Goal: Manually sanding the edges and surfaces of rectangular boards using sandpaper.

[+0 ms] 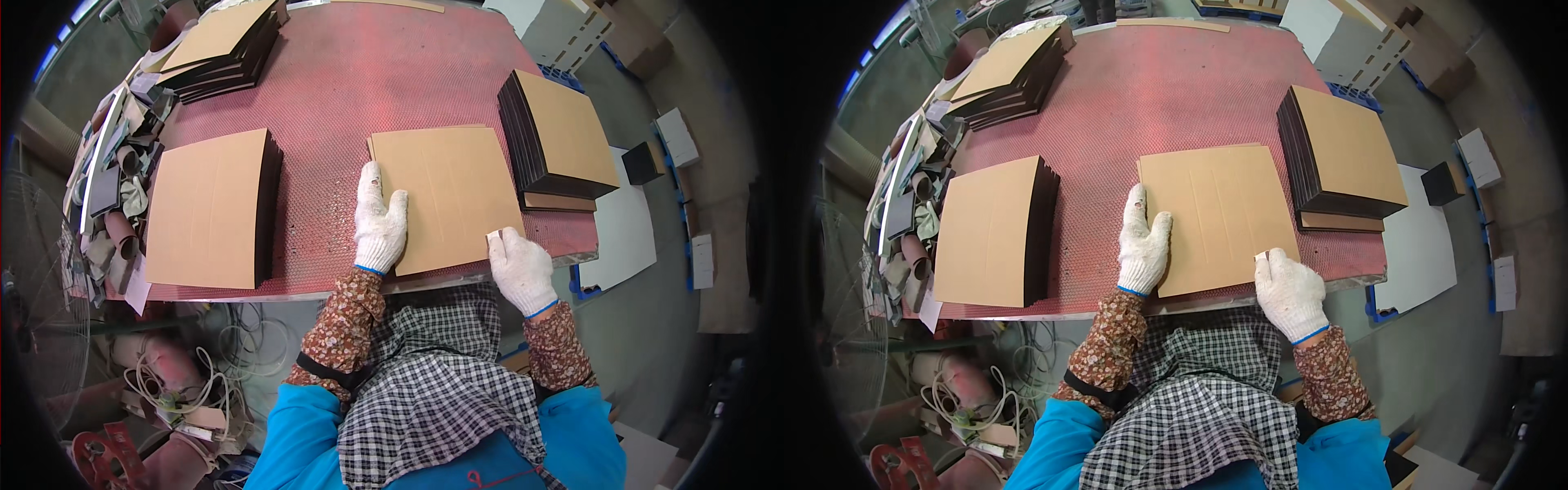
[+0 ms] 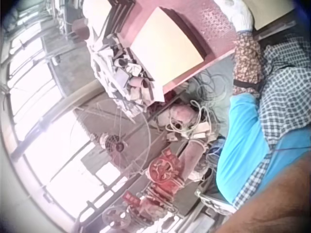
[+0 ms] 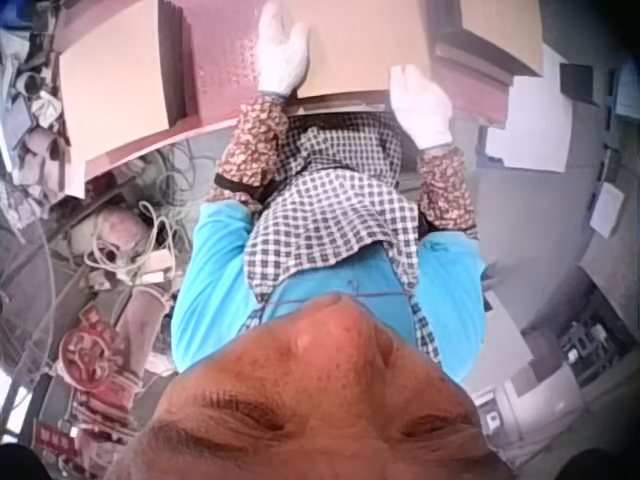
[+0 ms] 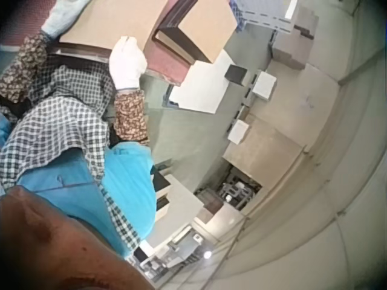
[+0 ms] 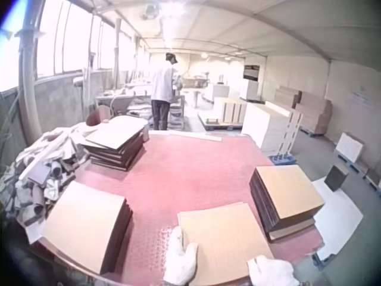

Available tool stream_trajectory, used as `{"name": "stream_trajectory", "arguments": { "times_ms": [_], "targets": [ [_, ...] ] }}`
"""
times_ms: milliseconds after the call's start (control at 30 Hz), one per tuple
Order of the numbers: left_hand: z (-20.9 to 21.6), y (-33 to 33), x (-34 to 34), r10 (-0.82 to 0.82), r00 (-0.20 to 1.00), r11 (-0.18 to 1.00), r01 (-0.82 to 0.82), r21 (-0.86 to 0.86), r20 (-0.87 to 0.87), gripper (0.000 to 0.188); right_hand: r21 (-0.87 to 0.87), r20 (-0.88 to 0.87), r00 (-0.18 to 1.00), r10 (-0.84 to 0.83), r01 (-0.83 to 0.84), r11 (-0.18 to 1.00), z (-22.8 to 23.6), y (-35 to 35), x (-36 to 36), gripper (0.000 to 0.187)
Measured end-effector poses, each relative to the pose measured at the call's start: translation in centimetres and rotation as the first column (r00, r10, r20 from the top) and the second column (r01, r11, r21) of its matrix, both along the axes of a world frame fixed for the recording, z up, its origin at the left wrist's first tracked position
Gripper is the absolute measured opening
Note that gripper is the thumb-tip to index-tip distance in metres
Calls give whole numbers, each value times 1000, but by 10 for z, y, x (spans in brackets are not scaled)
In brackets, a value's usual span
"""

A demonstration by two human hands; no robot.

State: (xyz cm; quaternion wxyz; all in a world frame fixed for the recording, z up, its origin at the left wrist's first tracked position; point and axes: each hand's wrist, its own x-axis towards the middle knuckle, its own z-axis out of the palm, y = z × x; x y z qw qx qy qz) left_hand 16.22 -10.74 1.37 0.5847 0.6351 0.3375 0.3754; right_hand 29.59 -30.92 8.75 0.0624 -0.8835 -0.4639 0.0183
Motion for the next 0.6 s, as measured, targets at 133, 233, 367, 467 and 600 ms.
{"name": "stream_trajectory", "arguments": {
  "times_ms": [133, 233, 367, 467, 600],
  "targets": [
    [4, 1, -3, 25, 987, 993, -7, 114, -158, 69, 8, 80, 994, 80, -81, 997, 4, 10, 3, 22],
    [5, 1, -6, 36, 983, 989, -8, 150, -182, 69, 32, 118, 984, 133, -138, 990, 0, 27, 12, 23],
    [2, 1, -6, 31, 984, 989, -5, 148, -174, 69, 84, 89, 995, 38, -46, 995, -13, 66, 41, 27],
    [2, 0, -6, 27, 988, 990, -5, 140, -155, 69, 105, 109, 992, 64, -76, 992, -26, 101, 70, 31],
    [1, 0, -6, 37, 984, 991, -14, 130, -173, 69, 66, 63, 998, -12, 8, 998, -20, 137, 88, 36]
  ]
}}
